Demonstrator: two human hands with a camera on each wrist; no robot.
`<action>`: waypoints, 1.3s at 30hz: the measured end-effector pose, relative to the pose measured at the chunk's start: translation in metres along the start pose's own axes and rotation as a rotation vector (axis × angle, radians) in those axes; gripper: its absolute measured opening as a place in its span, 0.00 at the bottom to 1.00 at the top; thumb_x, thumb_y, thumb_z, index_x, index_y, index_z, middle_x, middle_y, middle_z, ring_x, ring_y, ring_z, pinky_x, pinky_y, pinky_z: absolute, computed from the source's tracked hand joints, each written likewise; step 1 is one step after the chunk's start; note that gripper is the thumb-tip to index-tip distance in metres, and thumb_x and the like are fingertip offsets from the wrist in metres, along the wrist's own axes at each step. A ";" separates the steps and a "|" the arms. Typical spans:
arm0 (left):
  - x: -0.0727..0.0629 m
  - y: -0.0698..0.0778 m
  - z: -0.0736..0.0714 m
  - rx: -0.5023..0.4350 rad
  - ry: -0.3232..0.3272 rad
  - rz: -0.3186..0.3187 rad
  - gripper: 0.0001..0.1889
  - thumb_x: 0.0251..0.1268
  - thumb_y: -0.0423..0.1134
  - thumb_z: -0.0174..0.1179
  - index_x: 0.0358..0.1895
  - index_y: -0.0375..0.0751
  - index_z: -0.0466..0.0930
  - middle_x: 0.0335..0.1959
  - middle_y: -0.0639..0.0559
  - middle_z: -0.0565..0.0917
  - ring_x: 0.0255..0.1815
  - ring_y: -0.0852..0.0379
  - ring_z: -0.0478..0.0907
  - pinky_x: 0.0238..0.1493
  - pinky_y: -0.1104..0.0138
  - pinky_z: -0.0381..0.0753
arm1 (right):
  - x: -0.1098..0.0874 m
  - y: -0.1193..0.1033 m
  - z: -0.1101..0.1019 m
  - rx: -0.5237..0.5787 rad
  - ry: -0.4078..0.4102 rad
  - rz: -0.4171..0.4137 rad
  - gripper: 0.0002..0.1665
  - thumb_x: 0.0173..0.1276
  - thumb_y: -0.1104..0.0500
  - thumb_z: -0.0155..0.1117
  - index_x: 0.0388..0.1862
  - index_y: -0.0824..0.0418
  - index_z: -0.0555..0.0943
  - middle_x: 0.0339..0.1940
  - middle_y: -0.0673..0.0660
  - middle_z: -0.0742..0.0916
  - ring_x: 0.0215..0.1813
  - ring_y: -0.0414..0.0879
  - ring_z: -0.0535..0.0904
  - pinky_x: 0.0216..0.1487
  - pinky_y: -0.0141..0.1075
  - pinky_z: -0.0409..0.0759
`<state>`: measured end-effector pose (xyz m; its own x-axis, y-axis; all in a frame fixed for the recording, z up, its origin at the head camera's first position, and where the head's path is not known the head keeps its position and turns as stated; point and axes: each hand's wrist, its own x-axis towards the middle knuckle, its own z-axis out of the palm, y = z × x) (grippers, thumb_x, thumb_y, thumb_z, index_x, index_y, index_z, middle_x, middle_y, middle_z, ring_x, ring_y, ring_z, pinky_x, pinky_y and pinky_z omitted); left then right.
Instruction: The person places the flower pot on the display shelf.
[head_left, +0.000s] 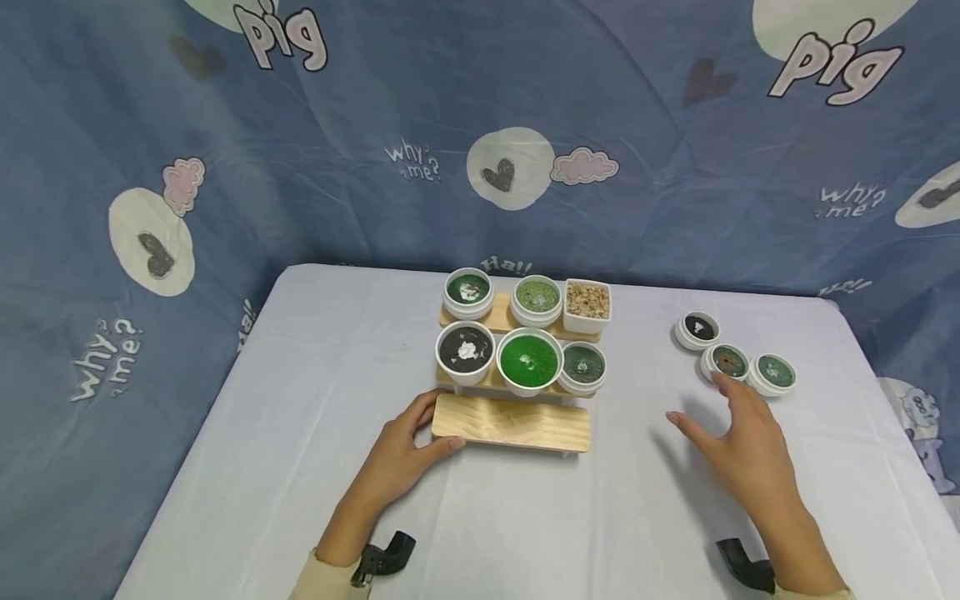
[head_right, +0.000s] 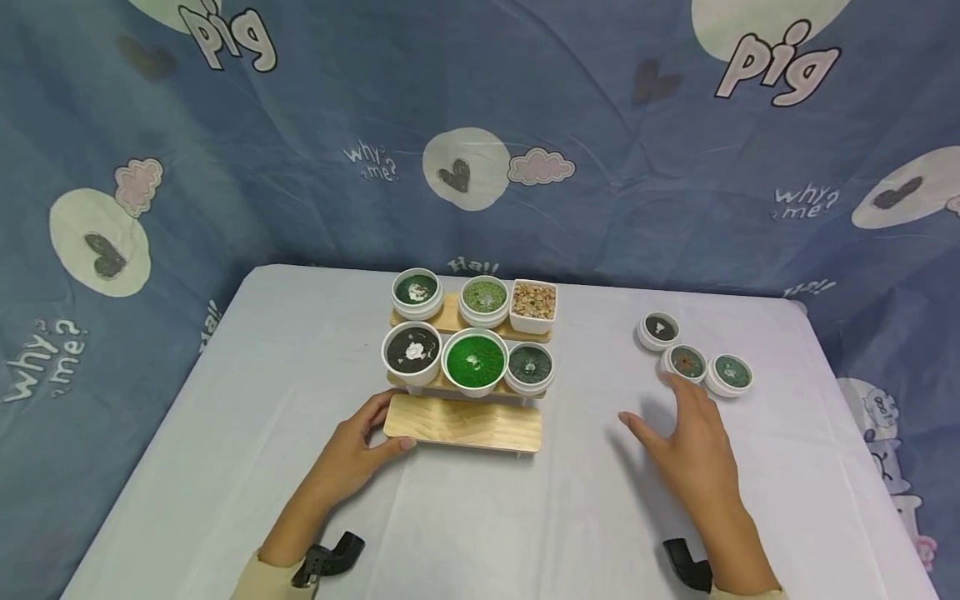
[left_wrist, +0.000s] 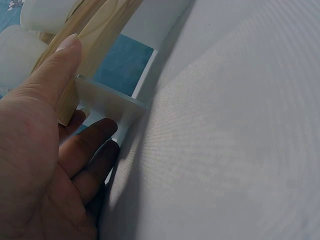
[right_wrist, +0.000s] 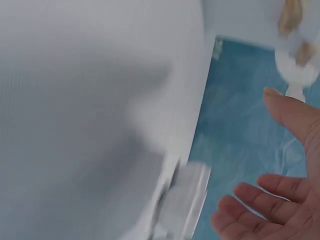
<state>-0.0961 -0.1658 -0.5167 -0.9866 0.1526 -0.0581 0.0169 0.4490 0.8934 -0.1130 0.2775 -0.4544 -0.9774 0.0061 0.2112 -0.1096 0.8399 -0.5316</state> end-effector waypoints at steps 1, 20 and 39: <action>0.000 0.000 0.000 -0.001 -0.001 0.002 0.40 0.62 0.56 0.75 0.76 0.57 0.69 0.67 0.55 0.81 0.76 0.50 0.69 0.76 0.42 0.62 | 0.001 0.004 -0.002 -0.010 0.007 0.016 0.49 0.61 0.51 0.83 0.71 0.74 0.70 0.61 0.75 0.78 0.62 0.71 0.74 0.59 0.68 0.70; 0.000 -0.003 0.000 0.007 0.008 0.018 0.40 0.62 0.56 0.75 0.76 0.56 0.69 0.67 0.56 0.82 0.75 0.51 0.70 0.75 0.42 0.63 | 0.024 0.066 -0.028 -0.175 -0.009 0.358 0.52 0.71 0.52 0.71 0.78 0.80 0.55 0.73 0.83 0.63 0.74 0.79 0.57 0.67 0.73 0.61; 0.001 0.000 0.000 -0.001 -0.004 0.019 0.40 0.62 0.56 0.75 0.76 0.58 0.69 0.66 0.56 0.82 0.75 0.50 0.69 0.76 0.42 0.62 | 0.047 0.093 -0.022 -0.100 -0.087 0.413 0.52 0.74 0.47 0.67 0.71 0.89 0.57 0.63 0.89 0.70 0.65 0.84 0.66 0.65 0.72 0.66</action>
<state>-0.0973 -0.1660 -0.5167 -0.9854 0.1647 -0.0427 0.0356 0.4450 0.8948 -0.1649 0.3674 -0.4762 -0.9477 0.3103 -0.0743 0.3074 0.8252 -0.4739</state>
